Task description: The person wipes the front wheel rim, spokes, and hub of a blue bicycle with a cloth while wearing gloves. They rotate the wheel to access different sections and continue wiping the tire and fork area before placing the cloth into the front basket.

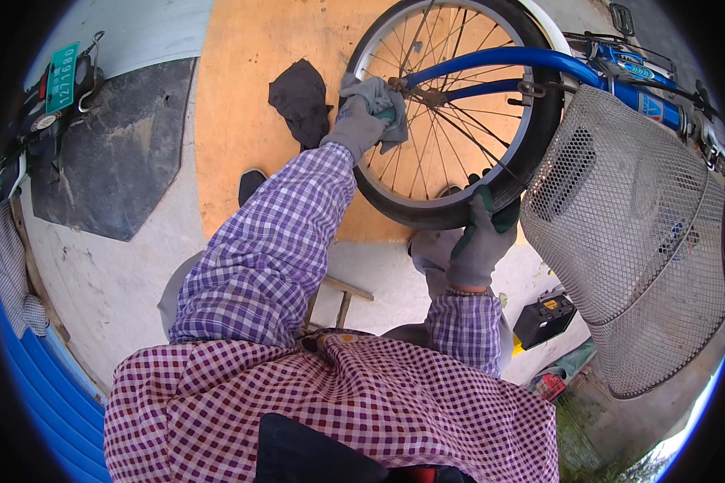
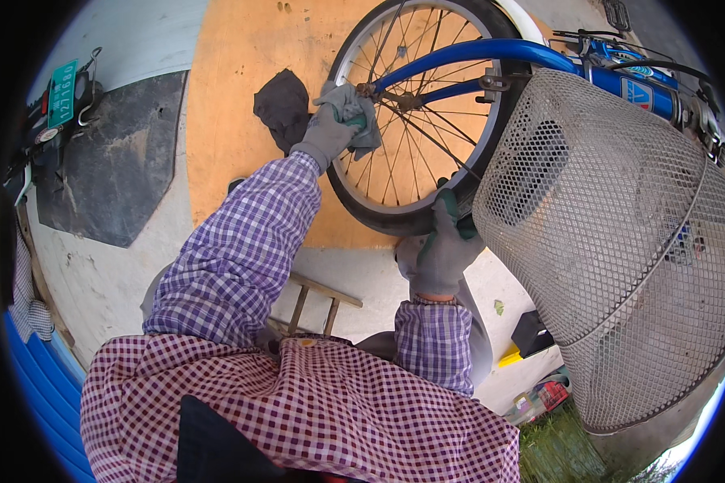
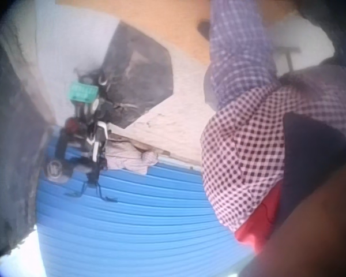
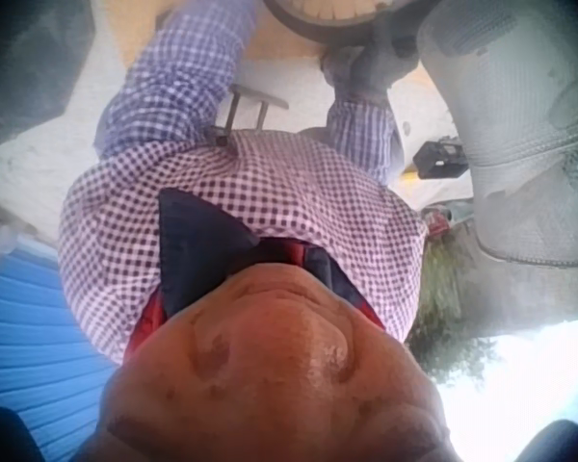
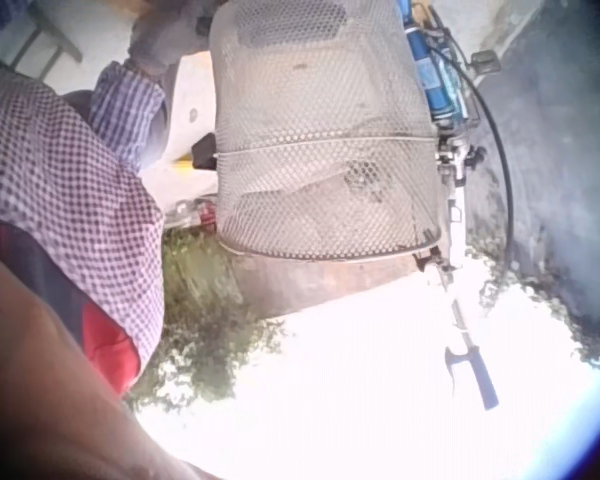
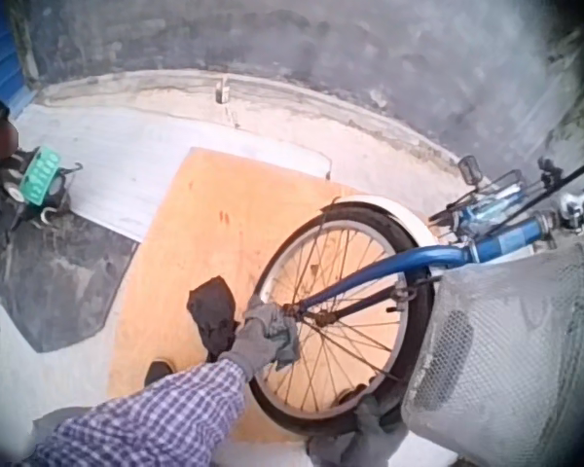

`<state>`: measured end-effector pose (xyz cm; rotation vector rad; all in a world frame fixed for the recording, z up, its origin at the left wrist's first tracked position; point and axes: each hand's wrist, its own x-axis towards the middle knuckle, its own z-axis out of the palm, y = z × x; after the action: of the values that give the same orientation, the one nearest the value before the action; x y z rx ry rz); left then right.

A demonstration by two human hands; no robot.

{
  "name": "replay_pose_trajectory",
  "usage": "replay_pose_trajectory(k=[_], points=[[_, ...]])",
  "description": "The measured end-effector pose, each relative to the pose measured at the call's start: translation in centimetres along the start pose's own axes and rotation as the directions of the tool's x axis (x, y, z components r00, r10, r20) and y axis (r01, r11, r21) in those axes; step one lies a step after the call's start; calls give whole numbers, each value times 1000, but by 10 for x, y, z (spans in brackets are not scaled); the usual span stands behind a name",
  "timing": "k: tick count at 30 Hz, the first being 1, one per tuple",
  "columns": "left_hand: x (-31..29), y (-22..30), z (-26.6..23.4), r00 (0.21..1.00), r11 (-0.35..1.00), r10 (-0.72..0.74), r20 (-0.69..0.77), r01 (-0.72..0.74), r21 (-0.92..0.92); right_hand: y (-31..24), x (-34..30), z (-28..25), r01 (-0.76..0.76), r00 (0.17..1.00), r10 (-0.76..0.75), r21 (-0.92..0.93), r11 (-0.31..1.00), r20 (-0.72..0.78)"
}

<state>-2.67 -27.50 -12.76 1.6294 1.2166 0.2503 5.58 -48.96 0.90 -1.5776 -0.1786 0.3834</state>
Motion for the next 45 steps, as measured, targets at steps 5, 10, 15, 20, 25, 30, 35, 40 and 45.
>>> replay_pose_trajectory(k=[5, 10, 15, 20, 25, 30, 35, 40, 45], points=[[2, -19, 35, 998, 986, 38, -50, -30, 164, -12, -5, 2, -5, 1000, 8, 85, 996, -27], [-33, -30, 45, 991, 895, -127, 46, 94, 436, -8, -4, 2, -4, 999, 8, 85, 996, -47], [-47, -30, 26, 994, 837, -90, 69, 38, 545, 2, 9, 3, 27, 1000, -27, 76, 997, -4], [-39, -27, 7, 970, 767, 243, 4, -195, 612, 6, 17, 2, 27, 1000, -27, 99, 995, 4], [-32, -12, -2, 970, 972, 207, -128, -219, -83, 4, 14, 6, 39, 999, -41, 90, 995, 19], [-22, 18, 15, 949, 979, 196, -246, -174, 110, -1, 7, 9, 57, 998, -63, 202, 978, 23], [-27, 13, 25, 963, 985, 58, -264, -13, 171, -4, 4, 9, 55, 998, -58, 147, 988, 11], [-40, -11, 23, 992, 940, -116, -56, 127, 316, 0, 5, 7, 54, 999, -54, 108, 993, -6], [-23, -12, -18, 931, 900, -268, 246, 151, 410, 0, 3, 5, 4, 1000, -4, 85, 996, 0]])
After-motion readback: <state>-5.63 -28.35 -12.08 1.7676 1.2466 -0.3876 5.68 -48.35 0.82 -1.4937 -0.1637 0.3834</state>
